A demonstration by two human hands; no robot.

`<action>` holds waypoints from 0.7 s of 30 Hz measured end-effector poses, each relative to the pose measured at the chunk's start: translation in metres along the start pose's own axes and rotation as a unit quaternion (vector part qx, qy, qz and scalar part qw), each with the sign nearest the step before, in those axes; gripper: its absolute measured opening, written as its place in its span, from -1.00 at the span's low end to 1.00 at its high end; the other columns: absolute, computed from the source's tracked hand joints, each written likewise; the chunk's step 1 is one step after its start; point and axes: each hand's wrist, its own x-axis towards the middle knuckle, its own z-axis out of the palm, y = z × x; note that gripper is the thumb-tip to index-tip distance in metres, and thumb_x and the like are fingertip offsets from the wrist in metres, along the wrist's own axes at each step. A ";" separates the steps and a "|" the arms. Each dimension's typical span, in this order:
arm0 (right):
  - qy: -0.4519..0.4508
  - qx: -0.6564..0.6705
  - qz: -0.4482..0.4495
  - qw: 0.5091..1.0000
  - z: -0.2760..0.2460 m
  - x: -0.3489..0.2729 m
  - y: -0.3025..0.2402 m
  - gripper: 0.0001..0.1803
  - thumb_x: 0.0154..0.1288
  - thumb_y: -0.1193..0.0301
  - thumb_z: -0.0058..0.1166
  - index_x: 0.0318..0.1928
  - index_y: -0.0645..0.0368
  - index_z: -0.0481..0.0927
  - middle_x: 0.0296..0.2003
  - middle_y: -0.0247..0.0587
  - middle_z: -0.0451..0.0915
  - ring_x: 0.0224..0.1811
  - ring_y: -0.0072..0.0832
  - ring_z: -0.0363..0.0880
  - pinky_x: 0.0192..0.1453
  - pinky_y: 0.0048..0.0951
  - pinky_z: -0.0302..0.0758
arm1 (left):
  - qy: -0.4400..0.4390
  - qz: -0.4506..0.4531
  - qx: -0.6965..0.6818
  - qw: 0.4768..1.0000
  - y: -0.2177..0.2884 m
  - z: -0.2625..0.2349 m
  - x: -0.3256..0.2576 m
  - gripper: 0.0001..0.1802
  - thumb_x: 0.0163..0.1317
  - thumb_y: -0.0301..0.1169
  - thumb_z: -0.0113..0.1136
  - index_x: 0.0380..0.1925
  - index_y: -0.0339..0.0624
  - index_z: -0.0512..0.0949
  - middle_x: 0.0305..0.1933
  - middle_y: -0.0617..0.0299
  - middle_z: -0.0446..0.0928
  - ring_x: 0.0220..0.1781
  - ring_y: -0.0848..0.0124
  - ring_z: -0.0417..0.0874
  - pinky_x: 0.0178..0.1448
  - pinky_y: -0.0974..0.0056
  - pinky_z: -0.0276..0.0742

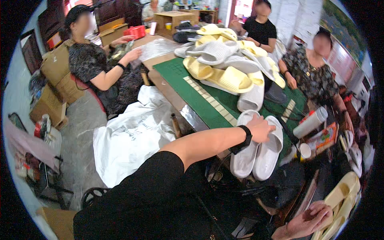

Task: Attaching plastic tags to sandals/slides in a workshop setting.

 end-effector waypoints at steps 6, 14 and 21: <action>0.006 0.010 0.042 0.999 0.025 -0.003 0.001 -0.83 0.49 0.45 -0.02 -0.33 0.16 0.41 -0.62 -0.34 0.21 -0.57 -0.52 0.18 -0.42 -0.50 0.15 | 0.139 0.016 0.076 0.987 -0.041 -0.070 -0.062 -0.34 -0.03 -0.14 0.27 0.18 0.13 0.48 -0.16 0.05 0.60 0.06 0.03 0.55 0.08 -0.21 0.34; -0.059 0.059 0.153 0.985 0.006 -0.014 0.044 -0.87 0.55 0.44 -0.12 -0.23 0.20 0.37 -0.52 -0.39 0.18 -0.46 -0.64 0.15 -0.38 -0.57 0.14 | 0.276 -0.282 0.155 0.906 -0.181 -0.188 -0.103 -0.28 0.03 -0.07 0.28 0.27 0.15 0.42 0.21 -0.15 0.40 0.34 -0.19 0.27 0.30 -0.41 0.19; -0.093 -0.045 0.135 0.986 0.011 -0.022 0.034 -0.89 0.54 0.46 -0.11 -0.20 0.22 0.38 -0.52 -0.38 0.22 -0.47 -0.64 0.19 -0.39 -0.58 0.19 | 0.215 -0.320 0.089 0.918 -0.223 -0.128 -0.110 -0.12 0.06 -0.12 0.36 0.38 -0.10 0.24 0.12 -0.50 0.36 0.14 -0.36 0.43 0.28 -0.14 0.37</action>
